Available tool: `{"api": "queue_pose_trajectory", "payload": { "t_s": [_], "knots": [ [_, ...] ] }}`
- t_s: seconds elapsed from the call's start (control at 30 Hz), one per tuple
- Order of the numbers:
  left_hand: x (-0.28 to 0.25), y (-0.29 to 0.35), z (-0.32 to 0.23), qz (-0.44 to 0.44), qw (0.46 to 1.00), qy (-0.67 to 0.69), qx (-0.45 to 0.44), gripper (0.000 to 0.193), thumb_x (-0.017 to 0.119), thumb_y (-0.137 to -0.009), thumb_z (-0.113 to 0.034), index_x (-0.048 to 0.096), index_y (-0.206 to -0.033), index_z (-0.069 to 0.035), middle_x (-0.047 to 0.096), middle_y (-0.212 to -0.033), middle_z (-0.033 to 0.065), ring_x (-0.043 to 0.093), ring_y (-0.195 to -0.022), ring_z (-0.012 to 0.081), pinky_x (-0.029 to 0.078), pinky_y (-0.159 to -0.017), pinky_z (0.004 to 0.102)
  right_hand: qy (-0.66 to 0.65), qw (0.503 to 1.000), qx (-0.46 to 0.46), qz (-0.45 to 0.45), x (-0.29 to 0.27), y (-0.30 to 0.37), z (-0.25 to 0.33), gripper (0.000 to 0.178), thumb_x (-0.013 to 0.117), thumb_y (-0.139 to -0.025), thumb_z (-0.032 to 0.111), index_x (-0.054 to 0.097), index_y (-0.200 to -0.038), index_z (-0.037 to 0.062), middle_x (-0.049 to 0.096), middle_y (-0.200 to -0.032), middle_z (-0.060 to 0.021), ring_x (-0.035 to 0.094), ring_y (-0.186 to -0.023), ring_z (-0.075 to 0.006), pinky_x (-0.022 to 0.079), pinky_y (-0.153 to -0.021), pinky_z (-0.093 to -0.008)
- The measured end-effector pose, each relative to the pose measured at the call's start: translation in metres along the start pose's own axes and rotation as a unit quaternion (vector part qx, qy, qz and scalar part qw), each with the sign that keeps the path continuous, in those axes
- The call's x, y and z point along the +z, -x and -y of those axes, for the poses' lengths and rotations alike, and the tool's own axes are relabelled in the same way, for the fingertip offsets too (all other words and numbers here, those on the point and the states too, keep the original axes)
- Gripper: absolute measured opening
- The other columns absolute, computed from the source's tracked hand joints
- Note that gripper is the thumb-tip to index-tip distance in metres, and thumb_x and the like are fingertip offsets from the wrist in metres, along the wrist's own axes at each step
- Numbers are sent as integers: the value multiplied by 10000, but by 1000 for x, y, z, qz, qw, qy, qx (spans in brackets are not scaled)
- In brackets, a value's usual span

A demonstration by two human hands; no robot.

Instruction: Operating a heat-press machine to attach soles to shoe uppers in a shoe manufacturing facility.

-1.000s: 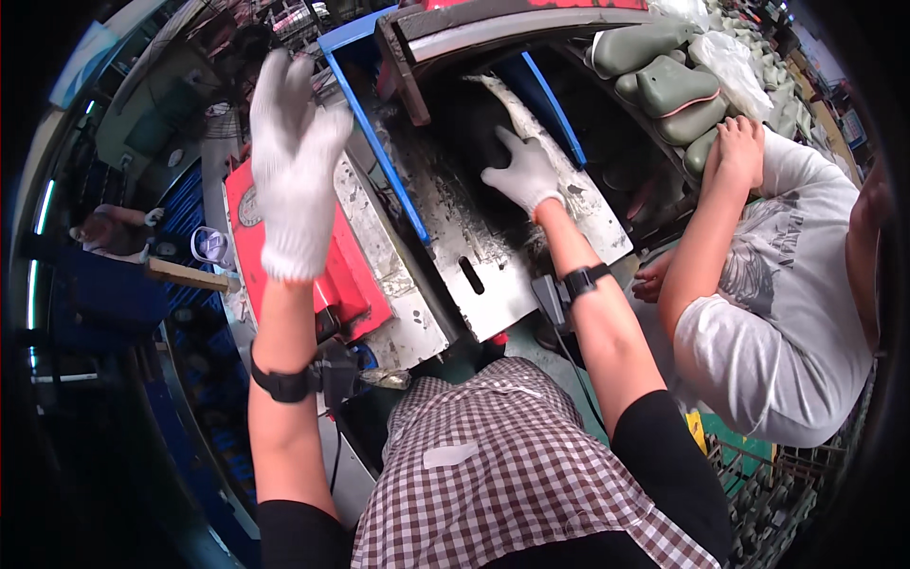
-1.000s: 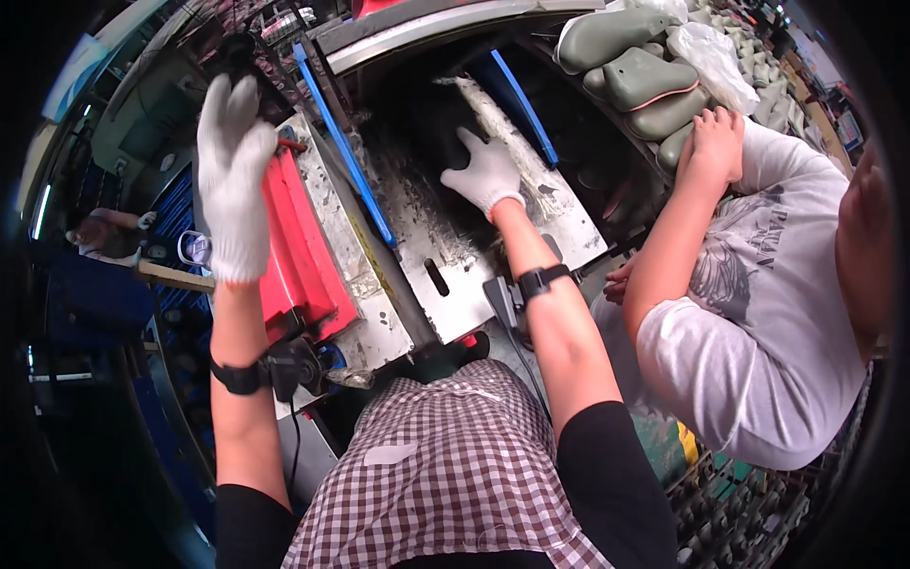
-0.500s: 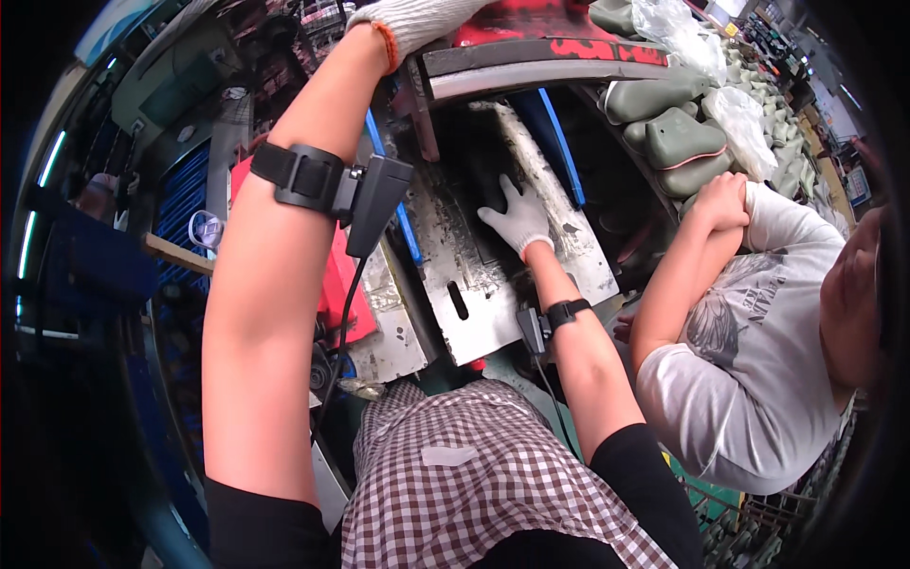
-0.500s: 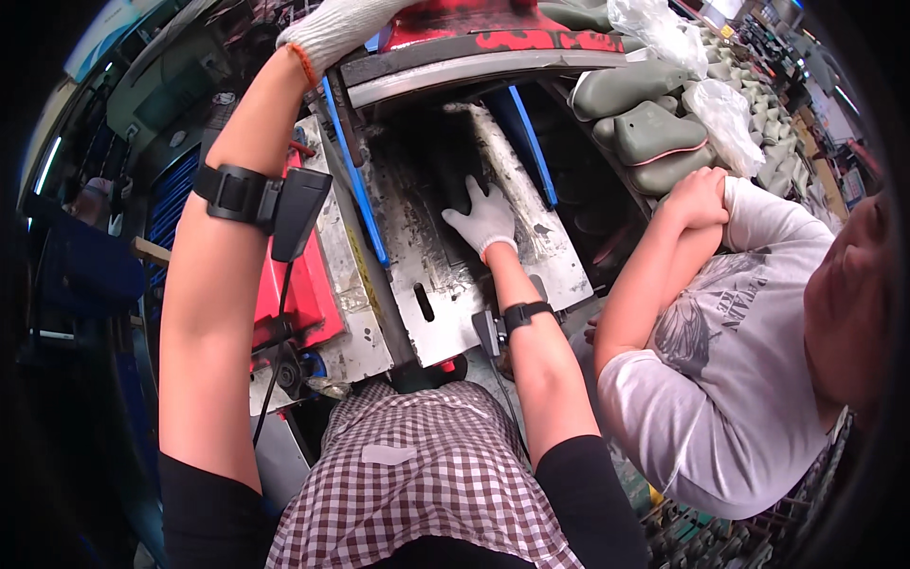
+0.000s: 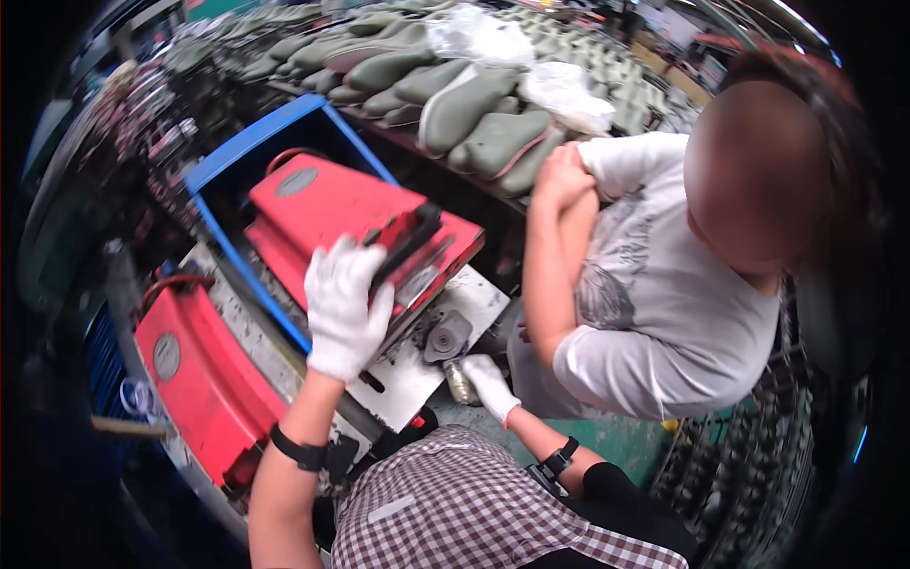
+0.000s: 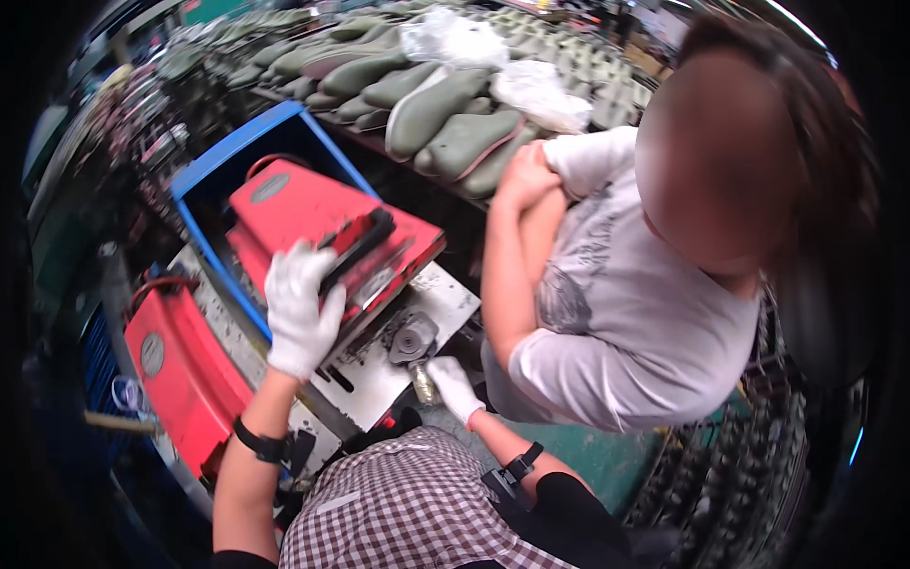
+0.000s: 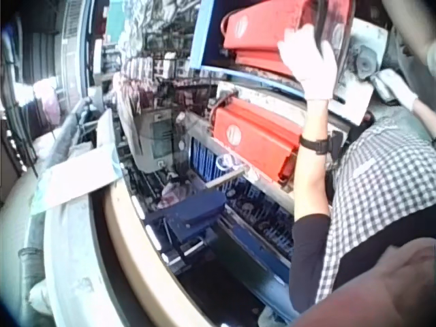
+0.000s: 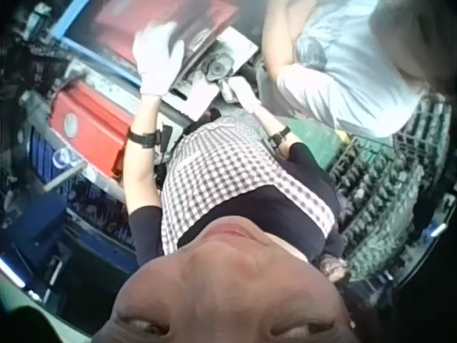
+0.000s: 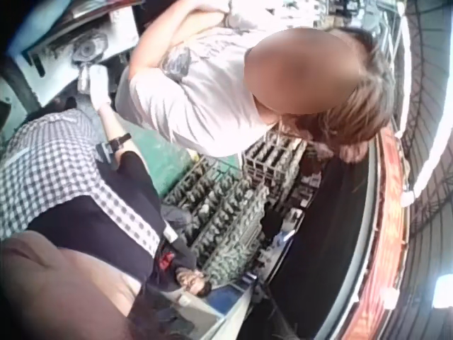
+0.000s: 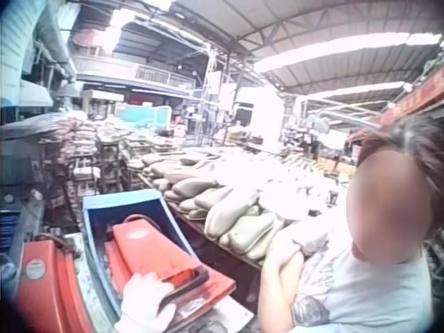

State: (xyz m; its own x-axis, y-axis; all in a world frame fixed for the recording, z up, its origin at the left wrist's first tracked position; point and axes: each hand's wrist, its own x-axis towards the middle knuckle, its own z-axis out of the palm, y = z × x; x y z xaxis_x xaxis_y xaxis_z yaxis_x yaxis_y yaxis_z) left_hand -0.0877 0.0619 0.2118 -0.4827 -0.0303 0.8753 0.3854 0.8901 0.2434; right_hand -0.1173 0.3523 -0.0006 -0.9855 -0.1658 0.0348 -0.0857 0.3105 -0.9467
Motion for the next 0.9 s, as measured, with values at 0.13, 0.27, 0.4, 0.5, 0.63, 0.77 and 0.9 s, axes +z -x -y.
{"api": "queue_pose_trajectory", "payload": {
  "t_s": [0.13,0.27,0.4,0.5,0.63,0.77,0.9],
  "knots": [
    [53,58,8,15,998,9,64,625,735,-747,-44,553,-1342,-101,625,-1242,136,559,-1276,425,414,-1066,641,-352,868,302,181,-7,24,40,444,493,-1095,572,570,-1269,172,693,-894,-74,595,-608,-171,482,-534,-309],
    [91,98,21,37,997,5,74,660,712,-705,-42,544,-1340,-102,595,-1282,131,558,-1246,431,435,-1000,646,-400,830,320,220,-14,23,22,467,467,-1070,660,564,-1150,210,626,-738,-33,489,-508,-153,373,-464,-298],
    [105,121,30,41,996,-14,75,674,711,-701,-50,542,-1350,-118,589,-1314,114,548,-1275,422,411,-1039,646,-460,781,398,141,-18,19,28,421,559,-1034,656,558,-1022,236,439,-536,47,364,-419,-116,297,-429,-289],
    [112,125,33,47,996,-20,72,684,713,-699,-55,543,-1358,-128,587,-1334,106,538,-1300,417,392,-1065,646,-480,795,371,2,-19,-2,33,385,603,-1033,607,580,-987,225,389,-533,64,314,-413,-115,278,-443,-318],
    [115,125,30,48,996,-24,71,686,709,-704,-56,548,-1366,-134,585,-1359,100,524,-1328,416,388,-1080,642,-504,833,198,-116,-13,-51,40,219,574,-1091,415,576,-990,222,485,-704,57,463,-609,-110,397,-593,-334],
    [108,124,35,57,996,-10,65,705,710,-704,-62,544,-1384,-140,583,-1381,106,524,-1332,418,372,-1094,669,-464,854,142,-189,17,-57,52,82,540,-1103,243,570,-1130,171,575,-847,27,577,-721,-129,505,-695,-358],
    [73,107,17,117,991,70,8,635,677,-711,-24,580,-1336,-82,598,-1361,159,545,-1292,480,420,-1091,635,-177,946,-2,-272,21,-42,48,355,565,-1049,108,587,-1402,76,670,-1093,-45,678,-949,-169,559,-847,-342]
  ]
}}
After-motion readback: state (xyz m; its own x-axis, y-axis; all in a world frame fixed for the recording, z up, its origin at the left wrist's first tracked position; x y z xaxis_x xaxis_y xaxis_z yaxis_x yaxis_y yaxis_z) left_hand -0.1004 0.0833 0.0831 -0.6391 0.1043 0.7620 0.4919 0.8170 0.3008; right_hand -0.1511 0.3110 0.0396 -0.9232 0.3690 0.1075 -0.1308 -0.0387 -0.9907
